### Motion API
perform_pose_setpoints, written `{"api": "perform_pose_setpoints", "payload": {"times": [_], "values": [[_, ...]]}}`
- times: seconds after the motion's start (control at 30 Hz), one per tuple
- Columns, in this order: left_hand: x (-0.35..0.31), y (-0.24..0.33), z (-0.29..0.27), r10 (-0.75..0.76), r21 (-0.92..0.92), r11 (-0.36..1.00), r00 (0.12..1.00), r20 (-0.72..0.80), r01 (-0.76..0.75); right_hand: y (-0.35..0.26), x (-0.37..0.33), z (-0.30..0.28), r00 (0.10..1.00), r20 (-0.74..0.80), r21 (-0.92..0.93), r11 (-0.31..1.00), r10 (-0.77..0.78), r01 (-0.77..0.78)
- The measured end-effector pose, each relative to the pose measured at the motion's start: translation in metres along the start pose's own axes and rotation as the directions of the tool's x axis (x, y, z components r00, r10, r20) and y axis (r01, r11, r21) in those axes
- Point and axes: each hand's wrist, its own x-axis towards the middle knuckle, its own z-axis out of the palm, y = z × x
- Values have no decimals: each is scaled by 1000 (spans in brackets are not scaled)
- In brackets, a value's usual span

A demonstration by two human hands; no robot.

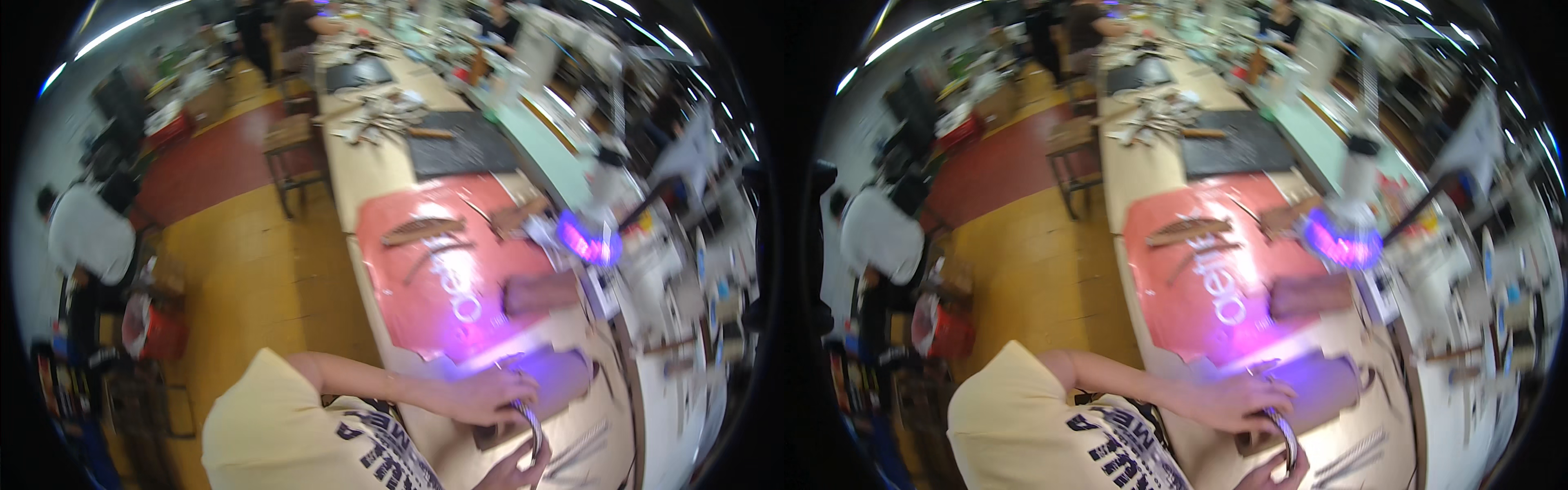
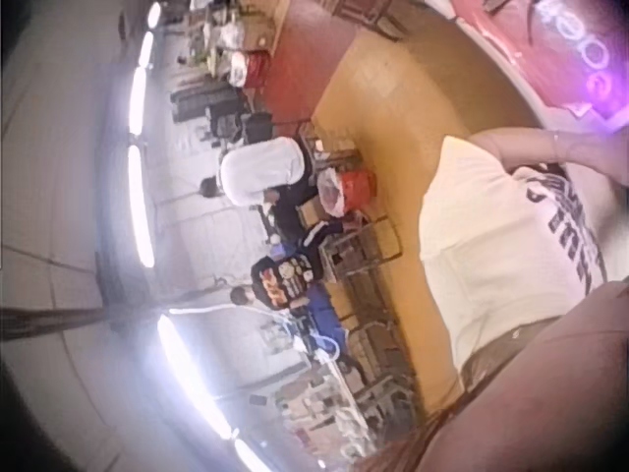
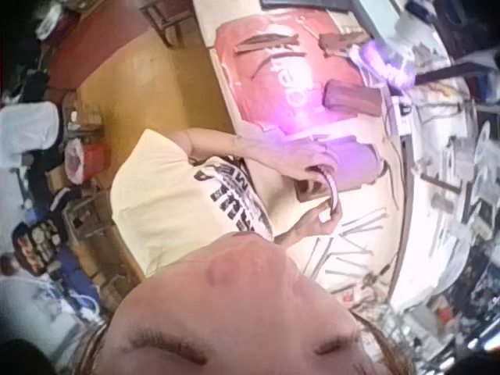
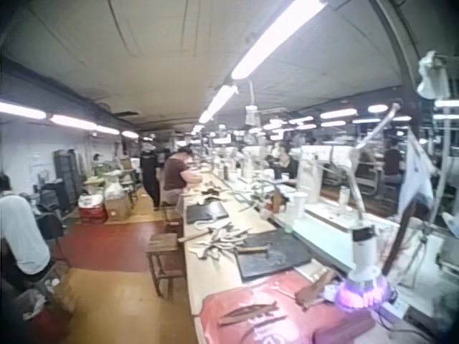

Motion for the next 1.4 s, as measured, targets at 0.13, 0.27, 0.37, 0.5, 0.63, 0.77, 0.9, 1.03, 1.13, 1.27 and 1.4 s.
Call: {"api": "perform_pose_setpoints", "payload": {"times": [0.13,0.27,0.37,0.5,0.63,0.77,0.9,1.03,1.13,1.27,1.4], "values": [[-10,12,-17,-37,53,998,999,-18,38,-15,-3,7,992,-50,185,975,-116,123],[2,-4,-49,-147,134,977,978,-146,167,-17,-1,7,994,-75,67,994,-79,84],[7,-31,-85,-178,186,948,915,-363,259,-8,2,-5,997,-76,14,999,-30,32],[-8,-83,-146,-196,246,874,767,-612,420,10,1,-26,996,-81,-85,996,30,-36],[-32,-142,-200,-291,221,764,630,-720,606,22,-3,-38,986,-98,-143,978,137,-151],[-56,-192,-224,-273,295,758,694,-666,581,29,-3,-39,981,-114,-145,974,158,-174],[-61,-204,-224,-239,548,601,785,-571,582,41,-9,-43,987,-126,-284,950,100,-132],[-48,-180,-214,-245,597,403,710,-661,694,57,-20,-59,973,-175,-345,916,149,-203],[-33,-158,-199,-129,666,351,738,-662,659,72,-23,-80,926,-278,-355,868,257,-348],[1,-131,-162,11,617,683,839,-544,391,90,-31,-120,873,-371,-450,761,316,-467],[29,-88,-97,85,596,785,923,-375,170,102,-41,-140,841,-396,-479,698,369,-532]]}}
